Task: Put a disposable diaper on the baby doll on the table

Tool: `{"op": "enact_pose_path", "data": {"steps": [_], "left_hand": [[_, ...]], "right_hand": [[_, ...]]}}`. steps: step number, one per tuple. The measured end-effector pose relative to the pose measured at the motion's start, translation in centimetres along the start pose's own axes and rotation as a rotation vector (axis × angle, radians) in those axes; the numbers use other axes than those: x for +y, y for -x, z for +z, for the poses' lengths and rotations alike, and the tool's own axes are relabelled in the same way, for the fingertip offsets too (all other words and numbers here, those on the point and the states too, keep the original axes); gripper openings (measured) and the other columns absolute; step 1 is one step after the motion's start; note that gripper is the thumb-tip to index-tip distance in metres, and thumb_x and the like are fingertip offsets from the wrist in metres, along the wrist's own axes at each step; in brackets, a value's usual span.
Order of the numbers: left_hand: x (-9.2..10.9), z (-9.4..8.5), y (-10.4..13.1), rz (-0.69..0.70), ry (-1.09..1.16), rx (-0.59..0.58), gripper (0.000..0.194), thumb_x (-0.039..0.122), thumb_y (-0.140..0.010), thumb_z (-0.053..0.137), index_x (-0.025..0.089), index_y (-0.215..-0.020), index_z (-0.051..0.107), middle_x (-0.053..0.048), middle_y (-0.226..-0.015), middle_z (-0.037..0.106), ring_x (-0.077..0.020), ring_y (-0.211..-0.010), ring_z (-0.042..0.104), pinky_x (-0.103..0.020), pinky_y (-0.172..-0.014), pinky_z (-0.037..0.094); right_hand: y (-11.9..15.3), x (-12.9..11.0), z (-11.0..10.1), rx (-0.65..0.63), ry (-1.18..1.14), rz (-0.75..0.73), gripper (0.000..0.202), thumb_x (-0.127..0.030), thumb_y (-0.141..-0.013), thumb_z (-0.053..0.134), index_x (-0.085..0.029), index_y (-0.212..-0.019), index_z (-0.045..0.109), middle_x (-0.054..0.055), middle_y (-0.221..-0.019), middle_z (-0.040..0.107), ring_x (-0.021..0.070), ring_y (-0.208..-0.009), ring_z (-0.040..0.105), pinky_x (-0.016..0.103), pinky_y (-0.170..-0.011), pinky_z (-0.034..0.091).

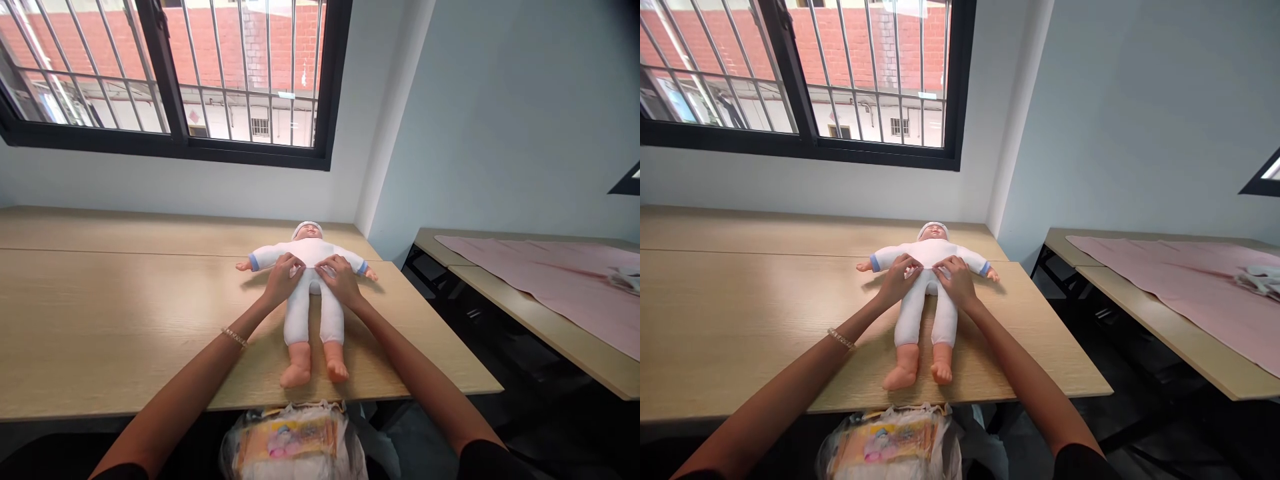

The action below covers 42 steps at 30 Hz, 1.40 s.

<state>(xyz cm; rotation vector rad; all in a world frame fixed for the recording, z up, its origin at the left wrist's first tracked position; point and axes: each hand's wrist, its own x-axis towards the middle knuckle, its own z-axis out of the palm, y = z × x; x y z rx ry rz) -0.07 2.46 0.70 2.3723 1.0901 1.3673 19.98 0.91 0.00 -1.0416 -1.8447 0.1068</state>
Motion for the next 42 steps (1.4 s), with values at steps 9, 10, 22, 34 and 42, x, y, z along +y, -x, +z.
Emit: {"op": "enact_pose_path", "data": {"steps": [9, 10, 22, 34, 42], "left_hand": [[0.4, -0.2, 0.2, 0.049, -0.013, -0.030, 0.016, 0.018, -0.096, 0.047, 0.021, -0.082, 0.053, -0.006, -0.092, 0.059, -0.0245, -0.096, 0.053, -0.038, -0.083, 0.045], [0.4, -0.2, 0.2, 0.042, -0.021, -0.037, 0.016, 0.019, -0.096, 0.046, 0.021, -0.082, 0.053, -0.006, -0.091, 0.059, -0.0247, -0.096, 0.054, -0.038, -0.083, 0.045], [0.8, -1.1, 0.3, -0.102, 0.145, 0.026, 0.004, 0.017, -0.085, 0.052, 0.021, -0.085, 0.053, -0.004, -0.092, 0.060, -0.0203, -0.088, 0.057, -0.035, -0.078, 0.046], [-0.7, -2.7, 0.0, -0.222, 0.284, -0.138, 0.008, 0.024, -0.081, 0.057, 0.019, -0.085, 0.063, -0.004, -0.089, 0.064, -0.0179, -0.080, 0.056, -0.029, -0.066, 0.044], [-0.9, -2.7, 0.0, -0.206, 0.306, -0.145, 0.011, 0.024, -0.080, 0.057, 0.018, -0.085, 0.064, 0.001, -0.073, 0.049, -0.0129, -0.068, 0.046, -0.025, -0.057, 0.035]], "right_hand": [[0.2, 0.0, -0.3, -0.046, -0.015, 0.000, 0.013, -0.032, -0.093, 0.062, -0.025, -0.088, 0.072, 0.006, -0.095, 0.065, 0.0259, -0.100, 0.059, 0.045, -0.097, 0.043], [0.2, 0.0, -0.2, -0.047, -0.013, 0.005, 0.013, -0.033, -0.092, 0.062, -0.025, -0.087, 0.072, 0.006, -0.095, 0.065, 0.0261, -0.101, 0.059, 0.045, -0.098, 0.043], [0.4, 1.6, -0.6, -0.010, -0.147, 0.114, 0.030, -0.021, -0.072, 0.053, -0.020, -0.101, 0.062, 0.008, -0.106, 0.062, 0.0254, -0.103, 0.057, 0.045, -0.097, 0.047], [0.4, 2.1, -0.9, 0.039, -0.163, 0.150, 0.018, -0.027, -0.074, 0.050, -0.021, -0.085, 0.064, 0.006, -0.092, 0.068, 0.0211, -0.085, 0.059, 0.036, -0.078, 0.049], [0.5, 1.6, -1.0, 0.059, -0.151, 0.122, 0.016, -0.024, -0.074, 0.048, -0.021, -0.082, 0.062, 0.004, -0.084, 0.065, 0.0203, -0.080, 0.057, 0.035, -0.077, 0.049]]}}
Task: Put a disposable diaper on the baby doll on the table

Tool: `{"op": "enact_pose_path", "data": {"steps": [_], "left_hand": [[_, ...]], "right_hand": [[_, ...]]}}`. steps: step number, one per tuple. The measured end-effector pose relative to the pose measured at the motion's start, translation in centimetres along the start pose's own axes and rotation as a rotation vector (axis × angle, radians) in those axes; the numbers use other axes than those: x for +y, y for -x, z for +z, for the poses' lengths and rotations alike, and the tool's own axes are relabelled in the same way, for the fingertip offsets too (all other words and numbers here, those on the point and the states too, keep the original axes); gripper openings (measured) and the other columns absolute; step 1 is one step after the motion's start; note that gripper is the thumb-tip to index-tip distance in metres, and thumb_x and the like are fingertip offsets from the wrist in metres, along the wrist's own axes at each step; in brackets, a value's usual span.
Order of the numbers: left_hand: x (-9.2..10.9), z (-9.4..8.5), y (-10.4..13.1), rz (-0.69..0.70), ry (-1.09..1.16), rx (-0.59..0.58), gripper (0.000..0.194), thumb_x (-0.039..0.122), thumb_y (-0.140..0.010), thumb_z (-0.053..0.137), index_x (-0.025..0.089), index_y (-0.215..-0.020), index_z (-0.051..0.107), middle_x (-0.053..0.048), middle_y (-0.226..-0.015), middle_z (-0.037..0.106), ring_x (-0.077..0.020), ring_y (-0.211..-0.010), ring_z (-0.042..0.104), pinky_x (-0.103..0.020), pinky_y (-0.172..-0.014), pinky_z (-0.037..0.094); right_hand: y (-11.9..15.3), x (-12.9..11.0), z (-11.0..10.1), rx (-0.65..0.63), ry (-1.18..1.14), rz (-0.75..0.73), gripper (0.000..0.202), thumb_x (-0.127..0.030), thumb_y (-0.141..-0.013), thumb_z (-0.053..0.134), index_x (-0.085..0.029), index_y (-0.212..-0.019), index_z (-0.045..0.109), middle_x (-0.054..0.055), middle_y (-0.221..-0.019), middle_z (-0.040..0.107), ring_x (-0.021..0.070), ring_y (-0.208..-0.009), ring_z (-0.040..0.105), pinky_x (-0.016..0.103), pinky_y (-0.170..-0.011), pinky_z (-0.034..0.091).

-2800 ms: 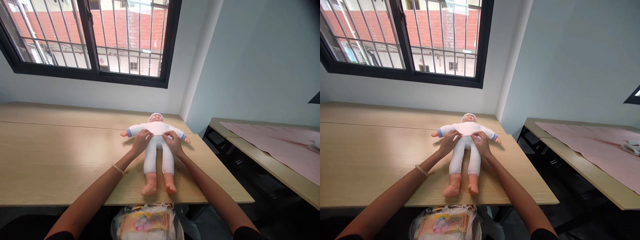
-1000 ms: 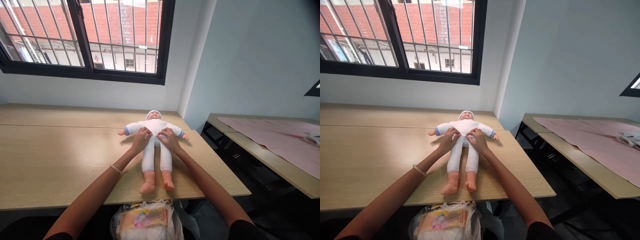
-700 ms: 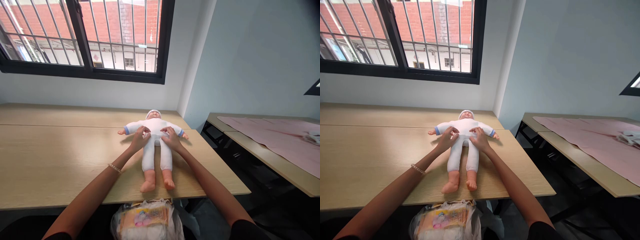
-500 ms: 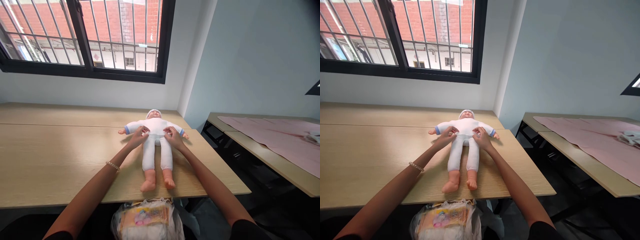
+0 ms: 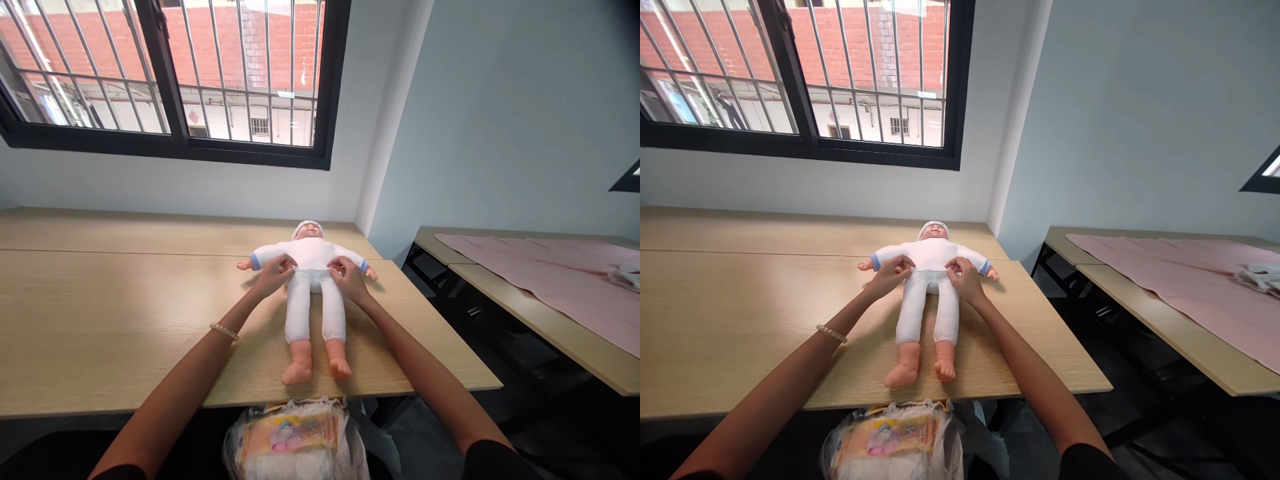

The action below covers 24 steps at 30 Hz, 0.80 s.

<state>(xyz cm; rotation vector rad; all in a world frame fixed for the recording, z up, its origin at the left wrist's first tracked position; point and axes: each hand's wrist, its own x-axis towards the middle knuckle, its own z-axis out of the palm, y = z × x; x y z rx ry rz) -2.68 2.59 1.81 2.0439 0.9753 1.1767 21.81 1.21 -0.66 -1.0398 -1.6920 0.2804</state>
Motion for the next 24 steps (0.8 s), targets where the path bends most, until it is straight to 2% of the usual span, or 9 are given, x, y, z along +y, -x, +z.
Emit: {"op": "enact_pose_path", "data": {"steps": [7, 11, 15, 17, 21, 24], "left_hand": [[-0.4, 0.1, 0.0, -0.020, -0.013, 0.008, 0.007, 0.023, -0.080, 0.057, 0.018, -0.082, 0.061, 0.001, -0.073, 0.049, -0.0125, -0.066, 0.045, -0.025, -0.056, 0.033], [-0.2, 0.3, 0.0, -0.024, -0.023, 0.050, 0.006, 0.022, -0.082, 0.054, 0.019, -0.081, 0.059, 0.000, -0.075, 0.051, -0.0138, -0.068, 0.048, -0.025, -0.057, 0.035], [-0.3, 0.4, -0.1, -0.060, 0.033, 0.102, 0.009, 0.026, -0.085, 0.055, 0.020, -0.090, 0.060, -0.003, -0.092, 0.061, -0.0170, -0.082, 0.057, -0.027, -0.065, 0.044], [-0.5, 0.5, 0.0, -0.093, 0.073, 0.109, 0.016, 0.030, -0.087, 0.055, 0.021, -0.099, 0.062, -0.004, -0.102, 0.064, -0.0190, -0.091, 0.060, -0.029, -0.070, 0.047], [-0.7, 0.9, 0.1, -0.105, 0.098, 0.092, 0.020, 0.035, -0.090, 0.055, 0.021, -0.102, 0.063, -0.007, -0.110, 0.064, -0.0218, -0.104, 0.061, -0.032, -0.080, 0.049], [-0.6, 1.0, 0.2, -0.086, 0.075, 0.094, 0.014, 0.031, -0.089, 0.055, 0.020, -0.093, 0.063, -0.006, -0.103, 0.064, -0.0204, -0.096, 0.060, -0.032, -0.077, 0.049]], "right_hand": [[0.1, -0.4, 0.0, -0.006, -0.009, 0.008, 0.013, -0.022, -0.073, 0.048, -0.022, -0.078, 0.060, 0.003, -0.077, 0.061, 0.0204, -0.077, 0.055, 0.035, -0.075, 0.047], [0.1, -0.6, -0.2, 0.016, -0.040, 0.038, 0.015, -0.022, -0.072, 0.047, -0.022, -0.079, 0.061, 0.002, -0.078, 0.061, 0.0203, -0.078, 0.055, 0.034, -0.075, 0.047], [0.0, -0.4, -0.4, 0.080, -0.120, 0.127, 0.017, -0.026, -0.074, 0.049, -0.021, -0.082, 0.063, 0.003, -0.083, 0.062, 0.0194, -0.077, 0.056, 0.034, -0.076, 0.048], [-0.1, 0.1, -0.3, 0.102, -0.189, 0.189, 0.020, -0.029, -0.075, 0.050, -0.021, -0.086, 0.064, 0.005, -0.092, 0.064, 0.0195, -0.079, 0.058, 0.034, -0.076, 0.050], [-0.2, 1.3, 0.4, 0.092, -0.252, 0.259, 0.026, -0.034, -0.076, 0.053, -0.019, -0.094, 0.065, 0.010, -0.110, 0.067, 0.0232, -0.095, 0.063, 0.039, -0.088, 0.052], [-0.2, 1.8, 0.6, 0.056, -0.210, 0.248, 0.025, -0.036, -0.077, 0.055, -0.019, -0.091, 0.067, 0.011, -0.107, 0.069, 0.0252, -0.102, 0.063, 0.042, -0.096, 0.050]]}}
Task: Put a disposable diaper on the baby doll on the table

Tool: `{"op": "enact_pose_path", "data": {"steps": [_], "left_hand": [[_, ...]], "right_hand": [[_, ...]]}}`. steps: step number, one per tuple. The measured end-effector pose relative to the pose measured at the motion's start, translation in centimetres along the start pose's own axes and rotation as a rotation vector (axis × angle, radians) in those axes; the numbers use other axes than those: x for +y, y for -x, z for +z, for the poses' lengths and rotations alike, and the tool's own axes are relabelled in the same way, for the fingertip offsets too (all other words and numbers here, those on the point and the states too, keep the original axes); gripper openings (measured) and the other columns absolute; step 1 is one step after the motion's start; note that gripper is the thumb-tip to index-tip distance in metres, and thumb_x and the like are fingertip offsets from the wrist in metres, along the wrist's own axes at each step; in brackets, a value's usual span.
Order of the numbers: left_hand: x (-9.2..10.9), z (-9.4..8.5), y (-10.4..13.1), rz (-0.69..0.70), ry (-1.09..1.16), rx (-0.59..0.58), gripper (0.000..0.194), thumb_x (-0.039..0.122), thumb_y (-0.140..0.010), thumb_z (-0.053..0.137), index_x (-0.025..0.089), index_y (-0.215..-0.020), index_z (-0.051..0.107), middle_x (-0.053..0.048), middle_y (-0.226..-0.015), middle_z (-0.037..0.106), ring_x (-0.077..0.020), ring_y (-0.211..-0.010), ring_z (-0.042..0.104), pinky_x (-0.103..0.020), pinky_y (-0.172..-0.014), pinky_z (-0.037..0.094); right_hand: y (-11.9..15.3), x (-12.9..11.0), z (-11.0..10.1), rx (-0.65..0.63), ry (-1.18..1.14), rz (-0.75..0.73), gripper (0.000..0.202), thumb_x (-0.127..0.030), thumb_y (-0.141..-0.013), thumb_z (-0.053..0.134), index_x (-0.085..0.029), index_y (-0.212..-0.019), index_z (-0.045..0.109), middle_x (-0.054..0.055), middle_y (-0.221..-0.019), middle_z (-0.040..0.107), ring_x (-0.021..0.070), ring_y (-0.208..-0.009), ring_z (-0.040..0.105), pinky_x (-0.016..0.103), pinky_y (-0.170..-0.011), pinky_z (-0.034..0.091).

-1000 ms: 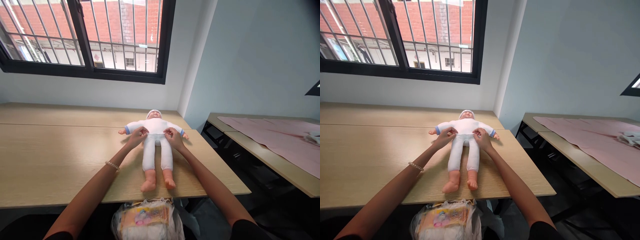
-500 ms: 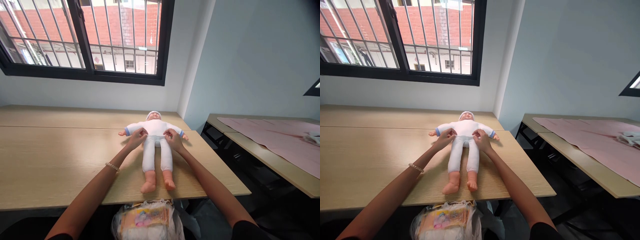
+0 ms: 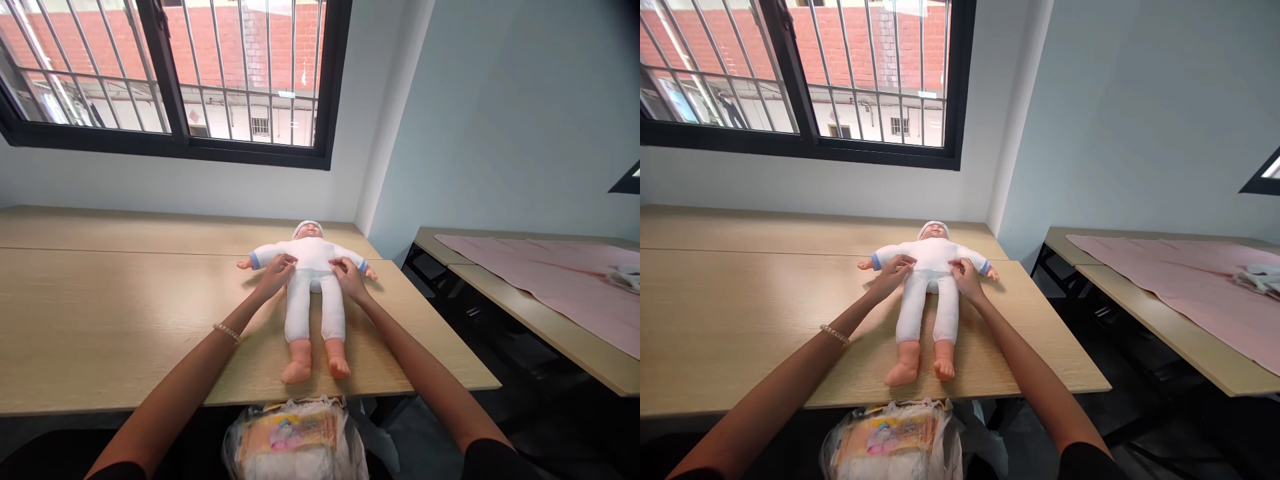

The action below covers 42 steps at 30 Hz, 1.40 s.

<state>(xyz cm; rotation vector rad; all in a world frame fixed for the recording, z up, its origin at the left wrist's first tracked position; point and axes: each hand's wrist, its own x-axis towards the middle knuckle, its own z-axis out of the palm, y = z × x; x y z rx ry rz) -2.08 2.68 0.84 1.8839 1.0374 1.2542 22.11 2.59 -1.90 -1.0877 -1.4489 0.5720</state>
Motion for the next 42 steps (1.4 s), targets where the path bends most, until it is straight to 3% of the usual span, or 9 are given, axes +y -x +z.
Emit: {"op": "enact_pose_path", "data": {"steps": [6, 12, 17, 20, 27, 31, 37, 42], "left_hand": [[-0.4, -0.1, -0.3, -0.001, 0.077, -0.025, 0.010, 0.022, -0.087, 0.054, 0.018, -0.080, 0.059, -0.002, -0.078, 0.058, -0.0143, -0.070, 0.050, -0.028, -0.061, 0.041], [-0.5, 0.0, -0.4, -0.031, 0.143, -0.030, 0.026, 0.027, -0.088, 0.054, 0.019, -0.064, 0.049, 0.000, -0.065, 0.046, -0.0130, -0.061, 0.043, -0.029, -0.058, 0.036], [0.0, 0.1, -0.2, -0.038, 0.135, 0.049, 0.017, 0.030, -0.087, 0.055, 0.018, -0.074, 0.056, 0.000, -0.075, 0.054, -0.0140, -0.067, 0.048, -0.028, -0.062, 0.038], [0.2, 0.2, -0.1, -0.063, 0.110, 0.048, 0.015, 0.032, -0.086, 0.056, 0.018, -0.085, 0.062, -0.002, -0.086, 0.060, -0.0154, -0.072, 0.052, -0.029, -0.065, 0.040], [0.0, 0.3, -0.1, -0.051, 0.061, 0.063, 0.022, 0.030, -0.086, 0.053, 0.019, -0.067, 0.050, 0.000, -0.070, 0.050, -0.0148, -0.067, 0.047, -0.029, -0.063, 0.035], [-0.1, 0.2, -0.2, -0.051, 0.039, 0.071, 0.021, 0.033, -0.086, 0.053, 0.019, -0.070, 0.050, 0.001, -0.070, 0.050, -0.0151, -0.067, 0.047, -0.030, -0.063, 0.036], [-0.5, 0.0, -0.4, -0.059, 0.020, 0.095, 0.019, 0.034, -0.084, 0.051, 0.019, -0.084, 0.063, -0.006, -0.097, 0.066, -0.0219, -0.090, 0.059, -0.033, -0.076, 0.043], [-0.8, -0.1, -0.5, -0.076, -0.002, 0.091, 0.020, 0.035, -0.084, 0.052, 0.019, -0.071, 0.057, -0.002, -0.078, 0.060, -0.0186, -0.074, 0.054, -0.032, -0.068, 0.039]], "right_hand": [[0.1, -0.5, -0.4, -0.050, 0.049, -0.019, 0.024, -0.039, -0.081, 0.050, -0.020, -0.078, 0.064, 0.007, -0.093, 0.070, 0.0240, -0.093, 0.064, 0.039, -0.089, 0.048], [0.4, -1.2, -0.3, -0.054, 0.022, 0.016, 0.023, -0.036, -0.078, 0.045, -0.021, -0.069, 0.059, 0.005, -0.085, 0.064, 0.0223, -0.089, 0.059, 0.034, -0.085, 0.044], [0.4, -1.0, 0.0, 0.045, 0.024, 0.026, 0.022, -0.038, -0.081, 0.046, -0.021, -0.077, 0.059, 0.006, -0.092, 0.063, 0.0233, -0.094, 0.058, 0.036, -0.092, 0.042], [0.4, -0.7, 0.1, 0.028, 0.066, 0.029, 0.024, -0.041, -0.082, 0.047, -0.021, -0.077, 0.060, 0.006, -0.093, 0.063, 0.0234, -0.095, 0.057, 0.036, -0.094, 0.041], [0.5, -0.2, 0.2, 0.041, 0.107, 0.013, 0.026, -0.045, -0.082, 0.048, -0.021, -0.072, 0.054, 0.006, -0.088, 0.060, 0.0232, -0.091, 0.056, 0.036, -0.091, 0.042], [0.5, -0.3, 0.3, 0.030, 0.050, 0.018, 0.031, -0.049, -0.084, 0.048, -0.021, -0.078, 0.059, 0.008, -0.095, 0.063, 0.0246, -0.096, 0.058, 0.037, -0.092, 0.043], [0.4, -0.4, 0.2, 0.043, 0.046, 0.052, 0.035, -0.051, -0.084, 0.048, -0.020, -0.086, 0.065, 0.010, -0.104, 0.067, 0.0256, -0.101, 0.059, 0.038, -0.096, 0.043], [0.4, -0.2, 0.1, 0.028, 0.057, 0.040, 0.031, -0.049, -0.085, 0.048, -0.021, -0.077, 0.060, 0.007, -0.092, 0.067, 0.0249, -0.097, 0.060, 0.037, -0.094, 0.043]]}}
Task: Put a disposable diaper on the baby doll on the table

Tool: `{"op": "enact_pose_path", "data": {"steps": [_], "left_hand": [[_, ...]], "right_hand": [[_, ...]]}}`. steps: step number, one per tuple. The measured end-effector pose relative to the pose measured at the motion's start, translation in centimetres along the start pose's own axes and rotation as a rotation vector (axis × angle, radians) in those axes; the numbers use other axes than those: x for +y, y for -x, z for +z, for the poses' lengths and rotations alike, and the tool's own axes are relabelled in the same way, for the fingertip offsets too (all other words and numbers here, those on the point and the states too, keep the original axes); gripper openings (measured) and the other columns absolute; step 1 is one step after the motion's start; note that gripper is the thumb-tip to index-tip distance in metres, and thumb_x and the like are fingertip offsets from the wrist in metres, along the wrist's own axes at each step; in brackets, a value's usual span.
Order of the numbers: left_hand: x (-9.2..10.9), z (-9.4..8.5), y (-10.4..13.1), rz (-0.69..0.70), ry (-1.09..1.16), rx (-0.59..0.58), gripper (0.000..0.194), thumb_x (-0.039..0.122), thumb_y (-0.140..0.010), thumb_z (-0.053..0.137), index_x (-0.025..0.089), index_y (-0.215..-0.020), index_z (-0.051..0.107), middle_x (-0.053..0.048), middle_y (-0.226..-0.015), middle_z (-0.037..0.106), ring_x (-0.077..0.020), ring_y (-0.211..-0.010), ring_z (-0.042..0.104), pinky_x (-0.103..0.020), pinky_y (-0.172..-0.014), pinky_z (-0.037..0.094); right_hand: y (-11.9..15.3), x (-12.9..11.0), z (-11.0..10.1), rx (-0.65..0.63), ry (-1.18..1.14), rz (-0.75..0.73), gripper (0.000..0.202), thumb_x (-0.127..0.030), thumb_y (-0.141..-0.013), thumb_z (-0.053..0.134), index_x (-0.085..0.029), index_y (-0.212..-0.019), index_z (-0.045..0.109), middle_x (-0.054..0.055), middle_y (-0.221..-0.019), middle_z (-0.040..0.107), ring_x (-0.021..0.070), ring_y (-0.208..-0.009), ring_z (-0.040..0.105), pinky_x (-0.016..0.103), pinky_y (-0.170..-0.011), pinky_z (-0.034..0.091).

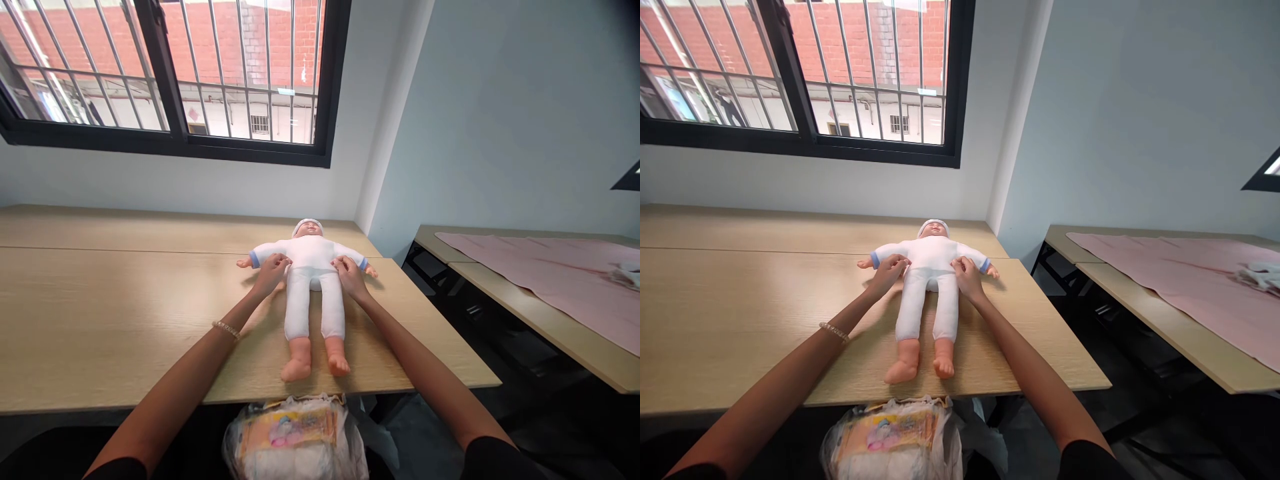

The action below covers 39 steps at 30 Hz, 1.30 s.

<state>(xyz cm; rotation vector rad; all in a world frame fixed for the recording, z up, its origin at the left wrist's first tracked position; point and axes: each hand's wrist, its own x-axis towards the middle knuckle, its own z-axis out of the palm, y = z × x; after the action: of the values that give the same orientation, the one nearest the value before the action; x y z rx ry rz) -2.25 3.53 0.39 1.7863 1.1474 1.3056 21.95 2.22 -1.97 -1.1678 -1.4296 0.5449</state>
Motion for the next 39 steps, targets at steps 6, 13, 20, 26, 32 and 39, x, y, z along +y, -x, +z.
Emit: {"op": "enact_pose_path", "data": {"steps": [6, 13, 20, 26, 32, 39], "left_hand": [[0.2, -0.1, 0.0, 0.016, -0.042, 0.025, 0.023, 0.034, -0.083, 0.051, 0.020, -0.066, 0.053, -0.001, -0.073, 0.056, -0.0183, -0.073, 0.052, -0.032, -0.068, 0.038], [1.0, 0.0, 0.3, 0.026, -0.039, 0.026, 0.025, 0.035, -0.084, 0.049, 0.018, -0.072, 0.065, -0.004, -0.088, 0.060, -0.0187, -0.078, 0.055, -0.032, -0.070, 0.041], [0.3, -0.2, 0.1, 0.010, -0.098, 0.041, 0.024, 0.033, -0.083, 0.049, 0.019, -0.066, 0.060, -0.004, -0.078, 0.060, -0.0218, -0.081, 0.056, -0.034, -0.074, 0.043], [1.2, 0.0, 0.3, 0.045, -0.042, 0.011, 0.026, 0.035, -0.085, 0.050, 0.019, -0.070, 0.064, -0.003, -0.080, 0.059, -0.0197, -0.077, 0.056, -0.032, -0.070, 0.042], [0.5, -0.2, 0.0, 0.043, -0.069, 0.027, 0.026, 0.032, -0.085, 0.050, 0.019, -0.065, 0.060, -0.004, -0.079, 0.059, -0.0192, -0.075, 0.055, -0.033, -0.071, 0.041], [0.0, -0.3, -0.2, 0.007, 0.030, -0.011, 0.027, 0.033, -0.086, 0.049, 0.019, -0.063, 0.055, -0.004, -0.073, 0.060, -0.0187, -0.071, 0.055, -0.033, -0.069, 0.042]], "right_hand": [[-0.1, 0.3, 0.0, 0.018, 0.008, -0.002, 0.033, -0.049, -0.085, 0.046, -0.021, -0.077, 0.060, 0.007, -0.090, 0.067, 0.0241, -0.090, 0.061, 0.036, -0.088, 0.044], [-0.1, 0.0, -0.2, -0.003, 0.024, -0.032, 0.035, -0.052, -0.085, 0.047, -0.021, -0.075, 0.059, 0.007, -0.086, 0.067, 0.0238, -0.089, 0.060, 0.035, -0.086, 0.044], [-0.2, 0.6, -0.2, 0.021, 0.084, 0.020, 0.044, -0.062, -0.087, 0.044, -0.022, -0.069, 0.049, 0.003, -0.073, 0.061, 0.0210, -0.074, 0.056, 0.034, -0.077, 0.043], [-0.1, -0.1, -0.3, -0.002, 0.075, -0.023, 0.049, -0.064, -0.089, 0.042, -0.021, -0.071, 0.056, 0.005, -0.079, 0.063, 0.0211, -0.081, 0.057, 0.033, -0.079, 0.043], [0.1, -0.7, -0.6, -0.007, 0.108, -0.010, 0.048, -0.064, -0.088, 0.040, -0.022, -0.064, 0.045, 0.002, -0.068, 0.054, 0.0196, -0.071, 0.051, 0.033, -0.073, 0.039], [0.0, -0.2, -0.5, 0.002, 0.128, -0.006, 0.048, -0.065, -0.087, 0.042, -0.023, -0.063, 0.043, 0.001, -0.065, 0.051, 0.0196, -0.070, 0.049, 0.033, -0.072, 0.040]]}}
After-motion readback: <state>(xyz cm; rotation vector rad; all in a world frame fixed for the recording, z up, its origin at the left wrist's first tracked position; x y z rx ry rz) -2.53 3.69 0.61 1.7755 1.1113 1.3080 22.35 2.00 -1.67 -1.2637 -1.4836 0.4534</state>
